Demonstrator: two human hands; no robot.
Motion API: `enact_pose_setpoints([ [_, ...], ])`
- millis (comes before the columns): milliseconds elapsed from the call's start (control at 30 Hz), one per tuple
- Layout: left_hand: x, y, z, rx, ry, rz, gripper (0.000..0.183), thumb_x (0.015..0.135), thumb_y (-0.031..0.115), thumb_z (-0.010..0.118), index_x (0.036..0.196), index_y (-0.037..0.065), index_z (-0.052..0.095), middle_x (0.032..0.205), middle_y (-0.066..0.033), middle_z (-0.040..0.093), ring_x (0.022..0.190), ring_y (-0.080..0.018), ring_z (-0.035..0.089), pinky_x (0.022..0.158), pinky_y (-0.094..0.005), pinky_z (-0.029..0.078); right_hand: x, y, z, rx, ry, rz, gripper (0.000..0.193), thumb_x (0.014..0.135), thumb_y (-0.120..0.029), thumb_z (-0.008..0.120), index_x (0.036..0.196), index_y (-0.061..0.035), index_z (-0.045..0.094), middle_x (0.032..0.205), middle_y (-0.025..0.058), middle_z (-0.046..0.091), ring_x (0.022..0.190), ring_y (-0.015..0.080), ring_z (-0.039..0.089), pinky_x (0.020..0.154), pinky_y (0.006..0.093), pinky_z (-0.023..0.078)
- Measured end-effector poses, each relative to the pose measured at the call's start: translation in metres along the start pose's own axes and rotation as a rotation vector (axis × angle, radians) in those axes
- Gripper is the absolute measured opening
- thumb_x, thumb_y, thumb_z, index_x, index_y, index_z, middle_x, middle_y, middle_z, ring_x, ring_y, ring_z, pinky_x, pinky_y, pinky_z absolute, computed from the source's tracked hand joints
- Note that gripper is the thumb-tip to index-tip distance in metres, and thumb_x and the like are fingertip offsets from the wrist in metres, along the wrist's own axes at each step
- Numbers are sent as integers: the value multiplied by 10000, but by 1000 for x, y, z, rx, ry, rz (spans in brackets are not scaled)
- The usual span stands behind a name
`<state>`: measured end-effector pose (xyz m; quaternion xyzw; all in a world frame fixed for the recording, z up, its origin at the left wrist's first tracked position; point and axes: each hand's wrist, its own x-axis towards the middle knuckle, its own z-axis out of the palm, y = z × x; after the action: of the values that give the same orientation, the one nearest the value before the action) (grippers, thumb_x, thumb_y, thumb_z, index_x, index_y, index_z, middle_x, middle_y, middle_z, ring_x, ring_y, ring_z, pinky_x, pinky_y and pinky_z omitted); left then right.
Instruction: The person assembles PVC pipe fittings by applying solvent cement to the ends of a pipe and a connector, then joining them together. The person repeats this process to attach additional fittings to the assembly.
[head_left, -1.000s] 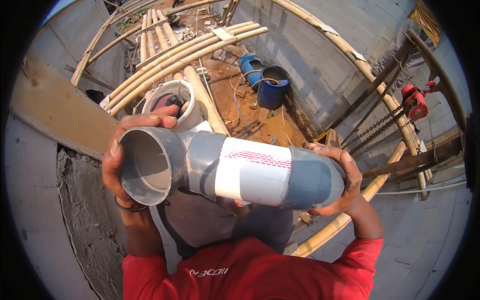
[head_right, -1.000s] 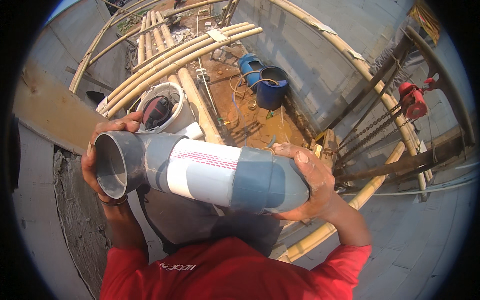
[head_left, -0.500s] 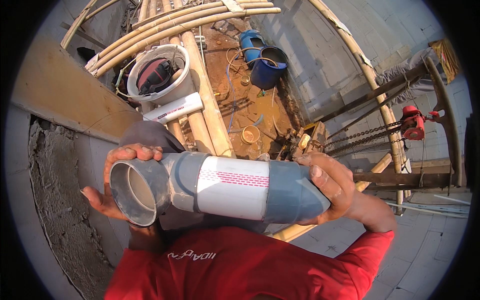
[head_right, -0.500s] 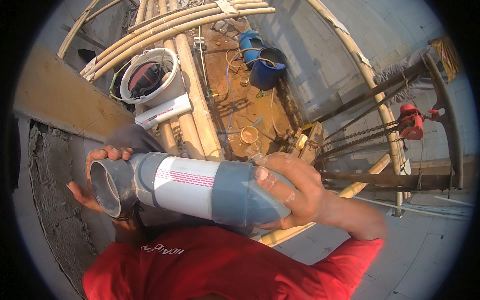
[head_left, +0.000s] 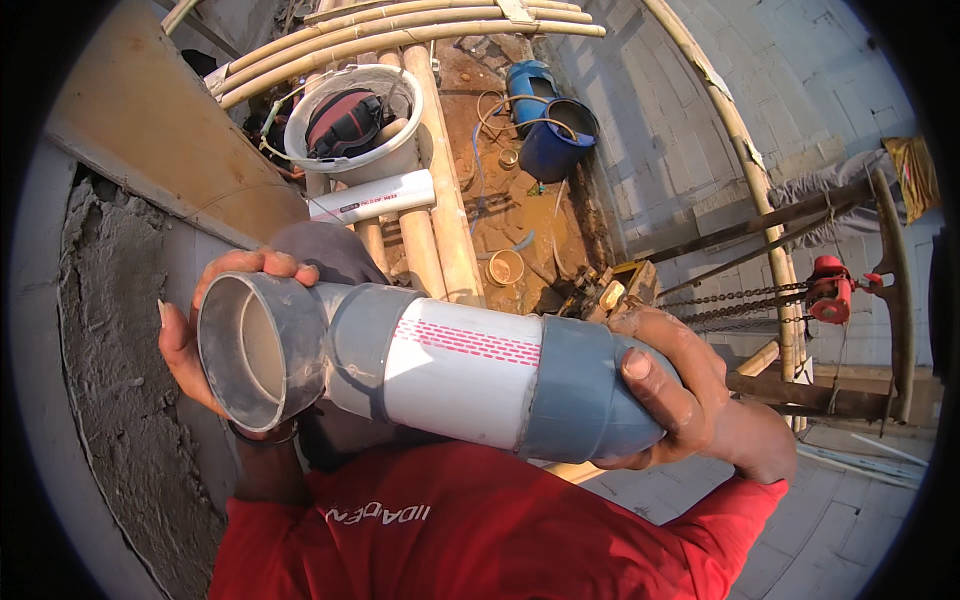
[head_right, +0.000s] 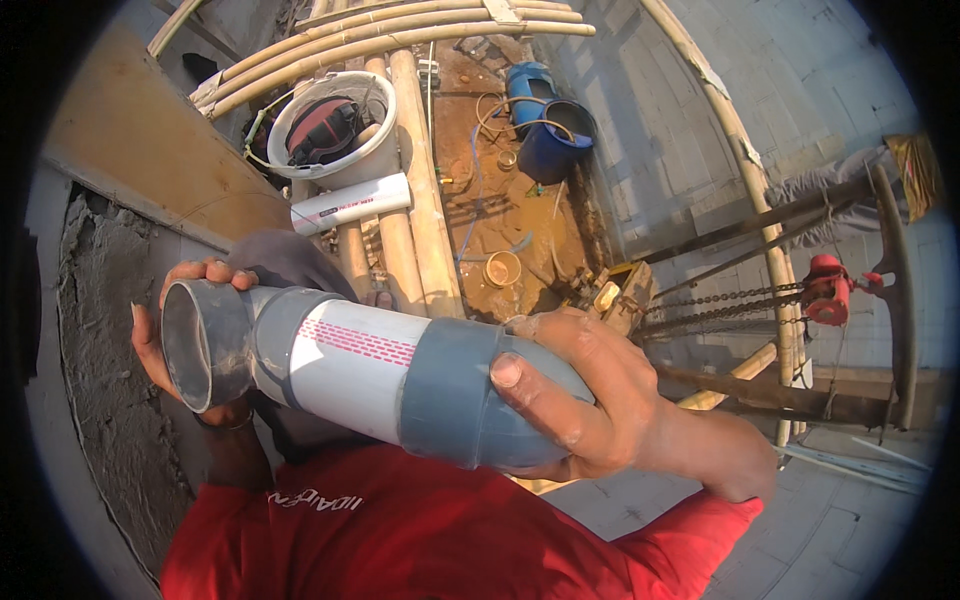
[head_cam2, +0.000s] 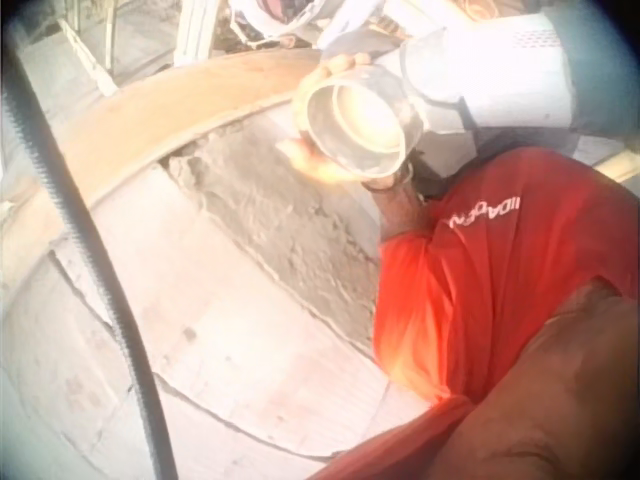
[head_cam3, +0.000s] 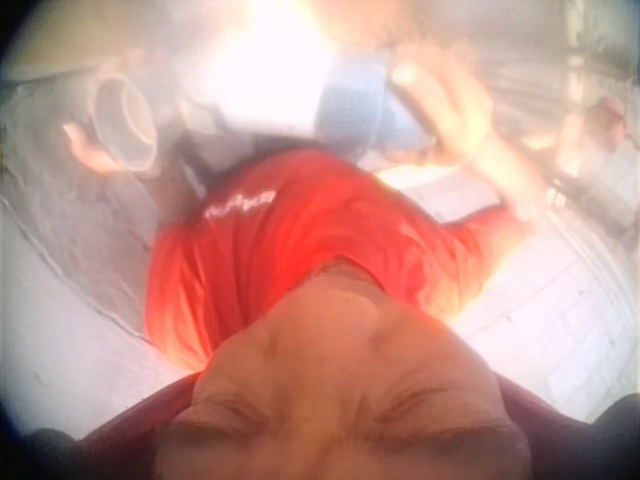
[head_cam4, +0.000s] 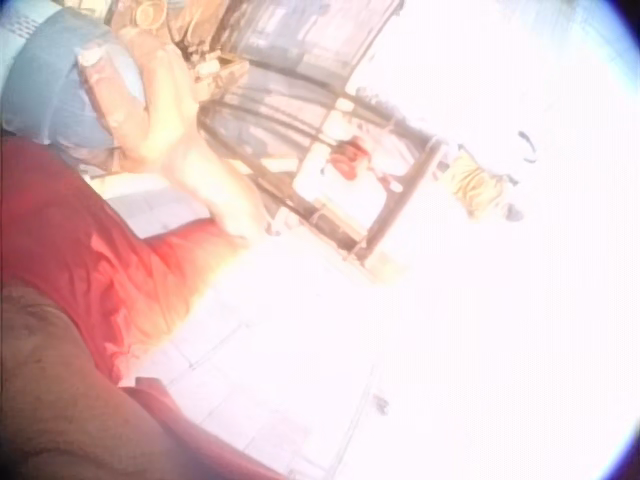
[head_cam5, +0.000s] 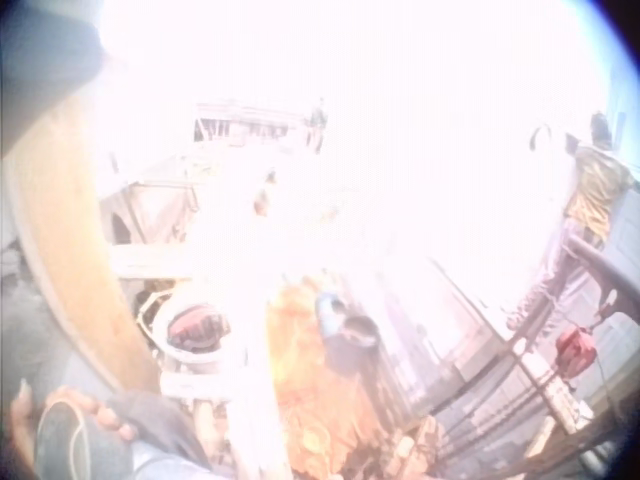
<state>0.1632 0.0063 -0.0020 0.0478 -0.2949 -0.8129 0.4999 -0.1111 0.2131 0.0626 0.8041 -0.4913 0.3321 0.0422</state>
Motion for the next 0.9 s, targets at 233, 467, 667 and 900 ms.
enact_pose_setpoints([
  [233, -9, 0, 3, -16, -48, 89, 774, 938, 589, 376, 1199, -115, 568, 1079, -285, 597, 1023, -400, 579, 969, -522, 442, 8, -6, 4, 10, 59, -35, 672, 754, -336, 830, 1274, 18, 594, 931, 261, 626, 720, 355, 661, 610, 421, 564],
  [467, -12, -13, -8, 47, -140, 193, 770, 886, 541, 475, 1300, -106, 503, 1171, -304, 573, 1076, -391, 564, 984, -511, 439, -4, 10, 9, 22, 17, -2, 918, 790, -535, 777, 1369, 100, 453, 980, 299, 649, 799, 382, 701, 732, 462, 582],
  [667, -13, -15, -3, 55, -111, 211, 742, 866, 538, 532, 1303, -62, 537, 1174, -257, 602, 1080, -359, 567, 1004, -470, 407, 2, 13, 7, 54, -26, 40, 927, 786, -575, 768, 1349, 98, 469, 928, 283, 664, 800, 373, 702, 726, 467, 580],
  [900, -12, -16, -6, 121, -97, 248, 759, 863, 560, 530, 1315, -50, 537, 1175, -251, 613, 1068, -326, 575, 981, -453, 401, 16, 17, 9, 81, 49, 100, 722, 778, -487, 780, 1174, 93, 617, 947, 236, 665, 789, 357, 698, 679, 424, 588],
])
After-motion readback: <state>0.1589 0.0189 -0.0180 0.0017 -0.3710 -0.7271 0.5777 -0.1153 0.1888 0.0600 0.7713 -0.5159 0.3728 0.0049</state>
